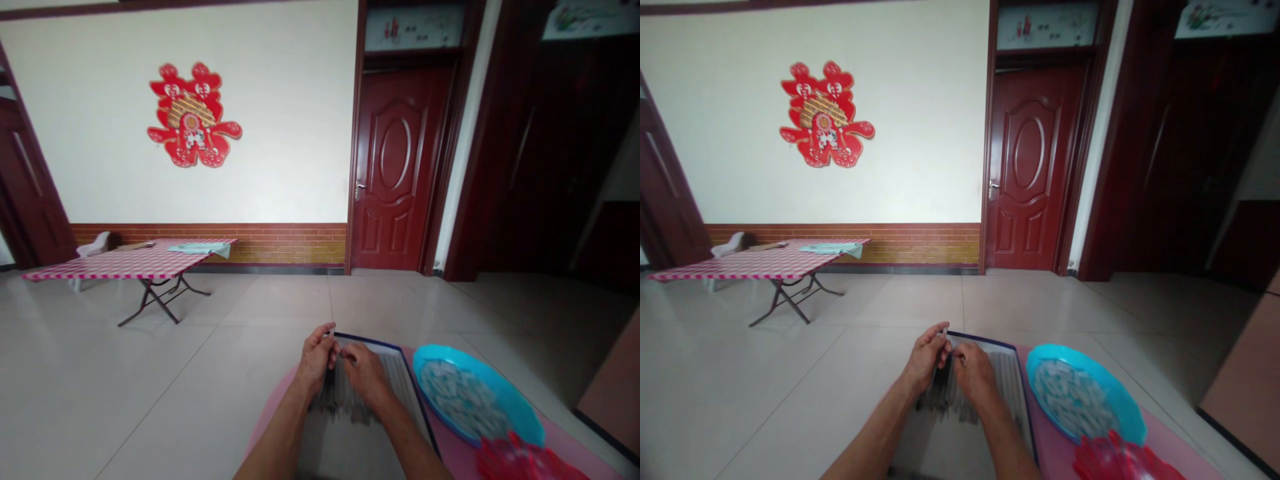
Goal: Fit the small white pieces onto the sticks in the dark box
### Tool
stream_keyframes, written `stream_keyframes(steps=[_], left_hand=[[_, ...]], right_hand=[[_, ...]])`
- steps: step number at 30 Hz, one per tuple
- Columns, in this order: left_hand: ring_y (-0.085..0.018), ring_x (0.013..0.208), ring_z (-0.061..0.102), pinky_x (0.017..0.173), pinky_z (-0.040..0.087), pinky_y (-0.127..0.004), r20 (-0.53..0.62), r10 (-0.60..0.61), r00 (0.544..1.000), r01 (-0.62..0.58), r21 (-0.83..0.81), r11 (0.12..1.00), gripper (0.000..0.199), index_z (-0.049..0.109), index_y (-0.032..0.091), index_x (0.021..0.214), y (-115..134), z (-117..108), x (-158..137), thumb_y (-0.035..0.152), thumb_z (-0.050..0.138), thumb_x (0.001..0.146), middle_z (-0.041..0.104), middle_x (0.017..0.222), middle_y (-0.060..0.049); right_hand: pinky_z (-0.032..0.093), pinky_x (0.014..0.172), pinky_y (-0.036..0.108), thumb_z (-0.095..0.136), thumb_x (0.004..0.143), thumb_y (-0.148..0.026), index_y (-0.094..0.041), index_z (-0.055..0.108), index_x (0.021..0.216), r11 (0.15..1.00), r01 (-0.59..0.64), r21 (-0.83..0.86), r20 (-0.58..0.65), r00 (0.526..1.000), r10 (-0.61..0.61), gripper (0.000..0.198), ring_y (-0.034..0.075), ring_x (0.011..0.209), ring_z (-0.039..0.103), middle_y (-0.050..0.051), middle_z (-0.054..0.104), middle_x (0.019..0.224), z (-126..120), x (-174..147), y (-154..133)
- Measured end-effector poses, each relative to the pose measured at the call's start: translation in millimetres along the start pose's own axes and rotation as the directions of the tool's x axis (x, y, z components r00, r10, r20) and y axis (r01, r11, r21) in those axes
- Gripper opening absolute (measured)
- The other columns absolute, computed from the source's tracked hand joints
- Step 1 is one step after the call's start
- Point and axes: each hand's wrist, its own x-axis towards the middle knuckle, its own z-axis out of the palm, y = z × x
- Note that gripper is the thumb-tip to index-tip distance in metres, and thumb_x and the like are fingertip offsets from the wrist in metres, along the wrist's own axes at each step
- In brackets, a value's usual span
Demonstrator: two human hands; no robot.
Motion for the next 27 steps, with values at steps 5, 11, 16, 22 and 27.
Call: stream_keyframes(steps=[5,11,16,22,27], left_hand=[[-0.006,0.039,0.038,0.038,0.025,-0.02,-0.085,0.024,0.996,-0.024,-0.001,1.0,0.066,0.054,0.009,0.117,-3.6,-1.4,4.0,0.044,0.068,0.063,0.056,0.053,0.005],[-0.007,0.041,0.041,0.039,0.027,-0.019,-0.2,0.035,0.979,-0.048,-0.06,0.997,0.067,0.052,0.01,0.117,0.8,-2.3,5.0,0.043,0.069,0.062,0.055,0.054,0.006],[-0.007,0.042,0.043,0.04,0.028,-0.018,-0.262,0.065,0.963,-0.075,-0.031,0.997,0.063,0.052,0.012,0.117,0.9,-2.6,5.9,0.042,0.066,0.063,0.055,0.054,0.006],[-0.006,0.037,0.037,0.037,0.024,-0.018,-0.226,0.079,0.971,-0.07,0.048,0.996,0.057,0.055,0.012,0.111,-2.4,-3.3,6.7,0.045,0.063,0.065,0.051,0.051,0.008],[-0.005,0.035,0.033,0.035,0.022,-0.018,-0.169,0.067,0.983,-0.057,0.061,0.996,0.051,0.055,0.015,0.103,0.2,-4.4,4.4,0.049,0.064,0.067,0.05,0.049,0.009]], right_hand=[[0.046,0.081,0.032,0.054,0.068,-0.01,-0.022,0.071,0.075,0.999,0.033,-0.043,0.161,0.987,-0.026,0.022,0.022,0.084,0.064,0.005,0.07,0.084,-0.6,-6.1,-2.8],[0.045,0.083,0.035,0.051,0.072,-0.01,-0.023,0.074,0.079,0.996,0.073,-0.049,0.26,0.964,-0.058,0.027,0.021,0.087,0.063,0.006,0.07,0.086,-6.1,-7.8,-11.5],[0.045,0.08,0.033,0.053,0.069,-0.011,-0.024,0.075,0.077,0.996,0.089,-0.031,0.309,0.948,-0.075,0.026,0.02,0.083,0.063,0.004,0.07,0.084,-3.1,-9.6,-19.4],[0.044,0.077,0.033,0.051,0.069,-0.011,-0.022,0.075,0.078,0.99,0.123,-0.061,0.336,0.937,-0.096,0.027,0.021,0.082,0.063,0.006,0.07,0.083,-0.4,-11.7,-18.6],[0.043,0.075,0.031,0.05,0.071,-0.012,-0.021,0.075,0.078,0.989,0.131,-0.062,0.329,0.939,-0.103,0.027,0.02,0.08,0.062,0.005,0.07,0.082,-6.1,-12.0,-23.2]])
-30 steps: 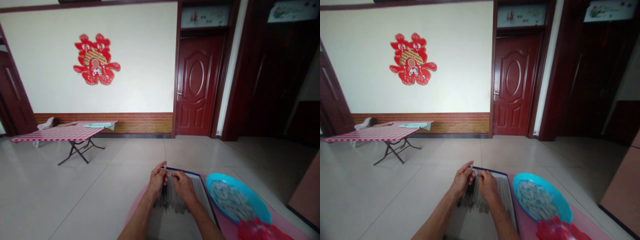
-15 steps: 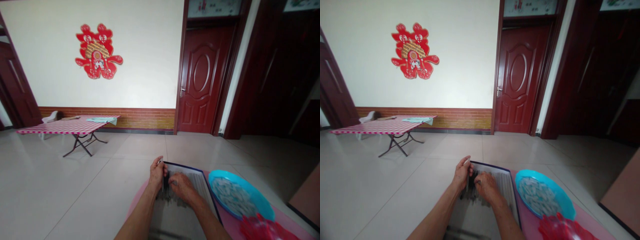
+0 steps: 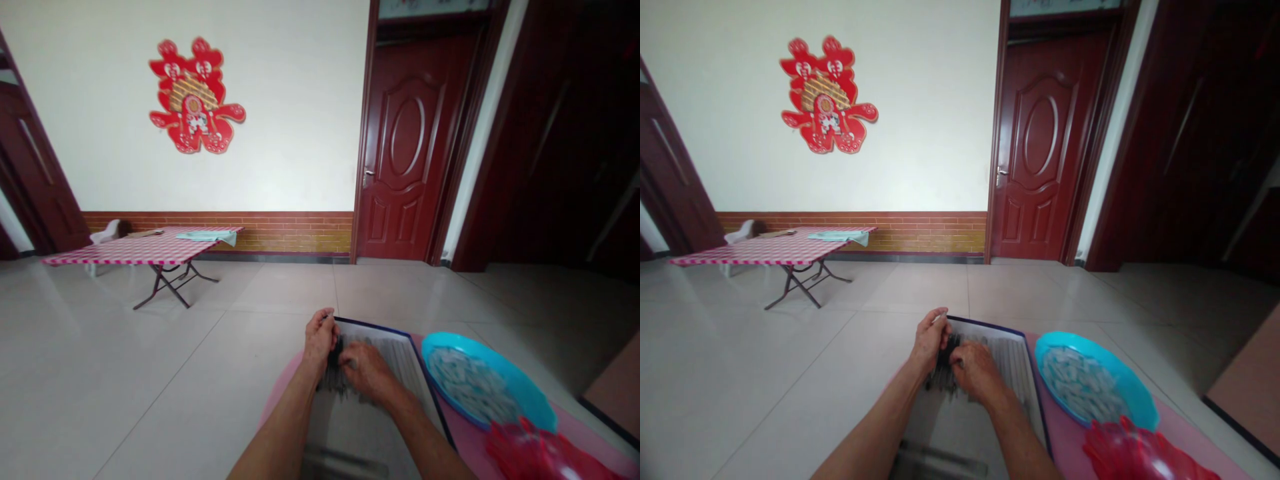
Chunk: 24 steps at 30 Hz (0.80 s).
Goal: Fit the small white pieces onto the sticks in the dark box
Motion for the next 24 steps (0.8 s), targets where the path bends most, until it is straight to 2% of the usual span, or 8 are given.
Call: stream_keyframes(steps=[6,12,16,21,24], left_hand=[[-0.004,0.033,0.031,0.034,0.018,-0.017,0.031,-0.013,0.999,0.013,0.016,1.0,0.045,0.058,0.017,0.09,4.6,0.1,-3.2,0.054,0.067,0.067,0.048,0.047,0.009],[-0.003,0.032,0.03,0.034,0.015,-0.017,0.035,-0.029,0.999,0.028,0.019,0.999,0.046,0.059,0.017,0.084,6.0,-0.3,-3.7,0.058,0.069,0.065,0.047,0.047,0.009],[-0.003,0.033,0.029,0.033,0.016,-0.017,0.051,-0.016,0.999,0.015,0.012,1.0,0.045,0.057,0.018,0.082,6.6,-0.3,-3.2,0.057,0.069,0.065,0.048,0.047,0.009],[-0.004,0.036,0.03,0.036,0.019,-0.017,0.02,0.088,0.996,-0.088,-0.006,0.996,0.045,0.058,0.016,0.094,6.5,0.9,-1.7,0.052,0.066,0.069,0.048,0.048,0.009],[-0.004,0.037,0.031,0.038,0.02,-0.018,-0.007,0.121,0.993,-0.121,0.001,0.993,0.045,0.058,0.016,0.099,4.8,0.6,0.4,0.049,0.065,0.069,0.049,0.049,0.009]], right_hand=[[0.043,0.075,0.029,0.05,0.066,-0.007,-0.022,0.075,0.074,0.996,0.064,0.065,0.067,0.995,-0.068,0.029,0.019,0.081,0.063,0.005,0.071,0.086,-2.9,-2.6,-11.9],[0.04,0.076,0.032,0.053,0.065,-0.008,-0.025,0.075,0.068,0.999,0.026,-0.023,0.069,0.997,-0.024,0.028,0.021,0.079,0.061,0.004,0.07,0.079,-7.8,-8.7,-12.2],[0.041,0.074,0.032,0.054,0.067,-0.01,-0.024,0.075,0.069,0.995,0.062,-0.078,0.087,0.995,-0.056,0.025,0.021,0.077,0.061,0.005,0.071,0.078,-9.2,-7.7,-19.2],[0.043,0.067,0.028,0.051,0.067,-0.011,-0.023,0.076,0.074,0.995,0.096,0.03,0.156,0.983,-0.1,0.028,0.02,0.07,0.065,0.006,0.073,0.075,-7.5,-6.8,-30.5],[0.046,0.069,0.028,0.052,0.064,-0.01,-0.024,0.075,0.083,0.988,0.091,0.124,0.171,0.979,-0.112,0.033,0.021,0.077,0.068,0.005,0.076,0.084,-6.7,-9.0,-37.3]])
